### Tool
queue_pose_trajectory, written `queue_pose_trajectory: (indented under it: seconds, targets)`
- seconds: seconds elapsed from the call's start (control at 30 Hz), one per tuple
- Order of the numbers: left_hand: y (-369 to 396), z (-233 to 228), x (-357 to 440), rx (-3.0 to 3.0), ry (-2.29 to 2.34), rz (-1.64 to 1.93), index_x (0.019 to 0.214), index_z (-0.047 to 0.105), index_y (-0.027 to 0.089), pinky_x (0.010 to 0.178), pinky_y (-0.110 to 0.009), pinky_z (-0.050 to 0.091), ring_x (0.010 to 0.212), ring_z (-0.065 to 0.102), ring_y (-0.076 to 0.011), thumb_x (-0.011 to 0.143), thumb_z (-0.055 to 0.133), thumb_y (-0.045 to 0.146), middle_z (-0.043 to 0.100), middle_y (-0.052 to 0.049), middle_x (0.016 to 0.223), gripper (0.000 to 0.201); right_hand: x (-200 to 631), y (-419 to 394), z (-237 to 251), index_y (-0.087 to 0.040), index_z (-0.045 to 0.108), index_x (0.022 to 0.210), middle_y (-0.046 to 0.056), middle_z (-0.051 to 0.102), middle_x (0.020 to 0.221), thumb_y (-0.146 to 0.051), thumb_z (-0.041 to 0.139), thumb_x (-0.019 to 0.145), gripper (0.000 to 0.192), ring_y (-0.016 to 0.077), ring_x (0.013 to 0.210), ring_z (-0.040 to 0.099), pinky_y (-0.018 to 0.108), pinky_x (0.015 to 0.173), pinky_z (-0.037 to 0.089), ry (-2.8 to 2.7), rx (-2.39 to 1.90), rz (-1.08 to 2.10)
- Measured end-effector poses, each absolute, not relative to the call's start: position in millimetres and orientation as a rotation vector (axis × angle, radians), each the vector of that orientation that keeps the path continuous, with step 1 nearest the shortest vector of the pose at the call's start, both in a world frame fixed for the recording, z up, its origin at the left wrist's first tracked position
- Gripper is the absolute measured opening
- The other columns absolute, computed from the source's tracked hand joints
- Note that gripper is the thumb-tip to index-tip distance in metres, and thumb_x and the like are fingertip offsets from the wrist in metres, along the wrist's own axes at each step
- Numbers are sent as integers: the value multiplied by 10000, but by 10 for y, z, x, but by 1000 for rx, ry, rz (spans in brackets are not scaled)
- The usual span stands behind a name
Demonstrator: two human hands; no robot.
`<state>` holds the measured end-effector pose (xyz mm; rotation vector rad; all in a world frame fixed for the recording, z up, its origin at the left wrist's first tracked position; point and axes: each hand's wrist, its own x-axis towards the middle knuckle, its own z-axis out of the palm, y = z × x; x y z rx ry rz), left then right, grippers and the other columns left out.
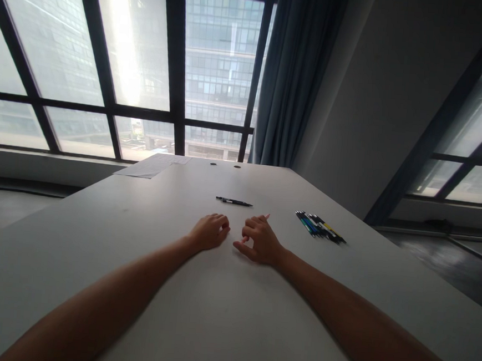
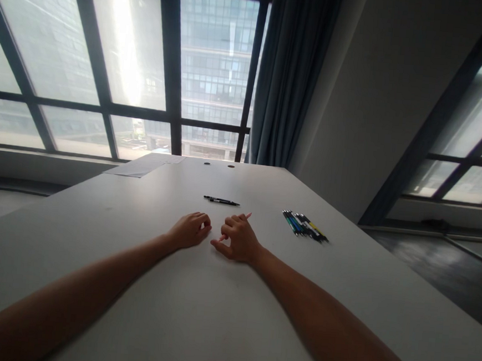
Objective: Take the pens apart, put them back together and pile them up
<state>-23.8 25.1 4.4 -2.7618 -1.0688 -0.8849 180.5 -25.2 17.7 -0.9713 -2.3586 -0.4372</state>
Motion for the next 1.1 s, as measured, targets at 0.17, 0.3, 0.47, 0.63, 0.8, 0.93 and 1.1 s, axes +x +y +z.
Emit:
queue_pose_trajectory:
  seconds: [0.17,0.3,0.47,0.63,0.8,0.93,1.1]
  targets:
    - [254,33,-239,-2762,-1069,-873,849,604,189,687,-298,472,753,598,-183,860,509,227,670,-46,829,103,1817,-224,136,-170,531,639,26,524,711,-446,560,855,352,159,695,446,336,737,288,-2341,-966,-441]
    - [260,26,-238,-2763,-1081,-867,850,606,192,691,-296,472,756,597,-182,856,515,229,669,-46,833,98,1870,-160,133,-172,544,643,39,537,722,-459,542,881,372,159,673,451,329,714,308,-2294,-952,-482]
    - [267,25,-231,-2771,-1084,-867,853,611,192,703,-294,475,769,595,-180,850,512,225,666,-47,835,105,2008,-131,324,-178,627,767,94,615,852,-363,364,956,372,212,829,537,372,815,361,-2051,-1054,-460]
    - [268,30,-230,-2777,-1082,-846,854,607,195,710,-299,477,786,601,-188,855,505,226,667,-48,838,106,2089,-80,390,-193,650,851,66,657,699,-598,267,948,566,197,684,614,309,654,438,-1737,-1258,147]
    - [274,16,-234,-2777,-1062,-852,859,602,191,718,-303,475,804,602,-195,864,499,232,665,-53,856,111,2044,5,236,-191,601,790,43,689,734,-593,634,757,405,139,525,569,263,510,443,-1575,-1305,445]
    - [293,-6,-238,-2778,-1054,-848,861,601,192,711,-304,468,803,600,-198,868,496,241,665,-54,856,116,2008,47,129,-169,608,814,56,697,737,-472,584,783,305,119,478,564,226,418,407,-1514,-1291,869]
    - [308,-16,-242,-2782,-1034,-871,859,596,197,710,-304,461,802,598,-198,870,498,243,661,-51,847,109,2005,69,81,-143,631,726,54,683,679,-358,558,769,232,96,459,551,191,395,365,-1514,-1266,932]
